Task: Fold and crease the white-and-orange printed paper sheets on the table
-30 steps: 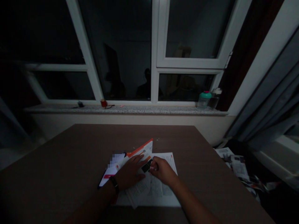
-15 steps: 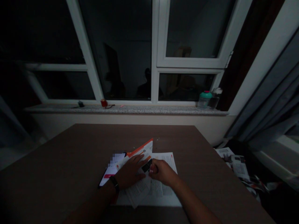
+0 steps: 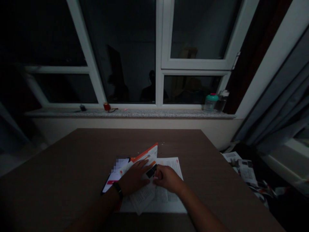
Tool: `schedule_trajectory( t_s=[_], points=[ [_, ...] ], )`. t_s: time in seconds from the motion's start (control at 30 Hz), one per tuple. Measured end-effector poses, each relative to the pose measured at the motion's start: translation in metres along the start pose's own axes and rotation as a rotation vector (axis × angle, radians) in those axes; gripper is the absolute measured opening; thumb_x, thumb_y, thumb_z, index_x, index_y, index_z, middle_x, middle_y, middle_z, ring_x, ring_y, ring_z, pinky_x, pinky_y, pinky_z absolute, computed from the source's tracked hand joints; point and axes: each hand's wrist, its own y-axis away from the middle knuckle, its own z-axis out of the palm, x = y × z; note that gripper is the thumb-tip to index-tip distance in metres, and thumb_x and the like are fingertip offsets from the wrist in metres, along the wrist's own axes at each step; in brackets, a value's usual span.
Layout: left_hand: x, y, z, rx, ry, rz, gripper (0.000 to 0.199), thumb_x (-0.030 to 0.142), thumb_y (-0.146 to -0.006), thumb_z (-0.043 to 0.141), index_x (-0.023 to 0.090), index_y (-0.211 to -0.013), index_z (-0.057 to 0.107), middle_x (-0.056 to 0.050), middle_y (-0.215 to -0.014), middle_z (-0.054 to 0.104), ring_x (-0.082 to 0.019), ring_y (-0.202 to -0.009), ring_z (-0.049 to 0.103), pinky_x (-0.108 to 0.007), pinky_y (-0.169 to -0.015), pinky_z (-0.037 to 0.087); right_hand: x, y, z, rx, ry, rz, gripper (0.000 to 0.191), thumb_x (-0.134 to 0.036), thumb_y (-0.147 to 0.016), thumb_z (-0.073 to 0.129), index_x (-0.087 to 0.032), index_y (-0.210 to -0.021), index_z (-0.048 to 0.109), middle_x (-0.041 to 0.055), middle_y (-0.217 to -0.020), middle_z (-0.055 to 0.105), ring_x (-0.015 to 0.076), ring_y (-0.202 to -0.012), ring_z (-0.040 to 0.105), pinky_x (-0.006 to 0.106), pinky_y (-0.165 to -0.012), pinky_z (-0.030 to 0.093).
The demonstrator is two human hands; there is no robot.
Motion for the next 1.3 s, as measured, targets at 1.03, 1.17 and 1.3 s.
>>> schedule_trajectory(
  t_s=[1.03,1.17,1.3],
  points=[
    [0.005,-0.001,-0.005,-0.048,-0.004,-0.044,0.074,0.035,-0.081,0.071,0.031,-0.145,0.035,-0.008,-0.151,0.035,-0.032,-0.138,0.031,-0.05,-0.111,0.028,-0.008,0.006,-0.006,-0.291,-0.065,0.022,0.025,-0.024,-0.063,0.079,-0.016,-0.069,0.056,-0.0058,-0.064,0.056,0.0082,-0.056,0.047,0.017,-0.048,0.031],
    [0.006,-0.001,-0.007,-0.052,-0.009,-0.044,0.077,0.035,-0.079,0.073,0.03,-0.146,0.035,-0.009,-0.15,0.036,-0.031,-0.138,0.031,-0.049,-0.112,0.027,-0.011,0.007,-0.009,-0.325,-0.037,-0.002,0.024,-0.024,-0.063,0.08,-0.016,-0.072,0.059,-0.0051,-0.065,0.058,0.009,-0.057,0.05,0.017,-0.048,0.032],
    [0.007,0.001,-0.007,-0.04,0.018,-0.03,0.088,0.044,-0.073,0.078,0.03,-0.147,0.032,-0.011,-0.15,0.035,-0.034,-0.139,0.029,-0.052,-0.112,0.026,-0.009,0.006,-0.008,-0.286,-0.007,-0.012,0.023,-0.024,-0.065,0.078,-0.017,-0.071,0.056,-0.0054,-0.065,0.056,0.0088,-0.057,0.048,0.018,-0.049,0.031]
  ],
)
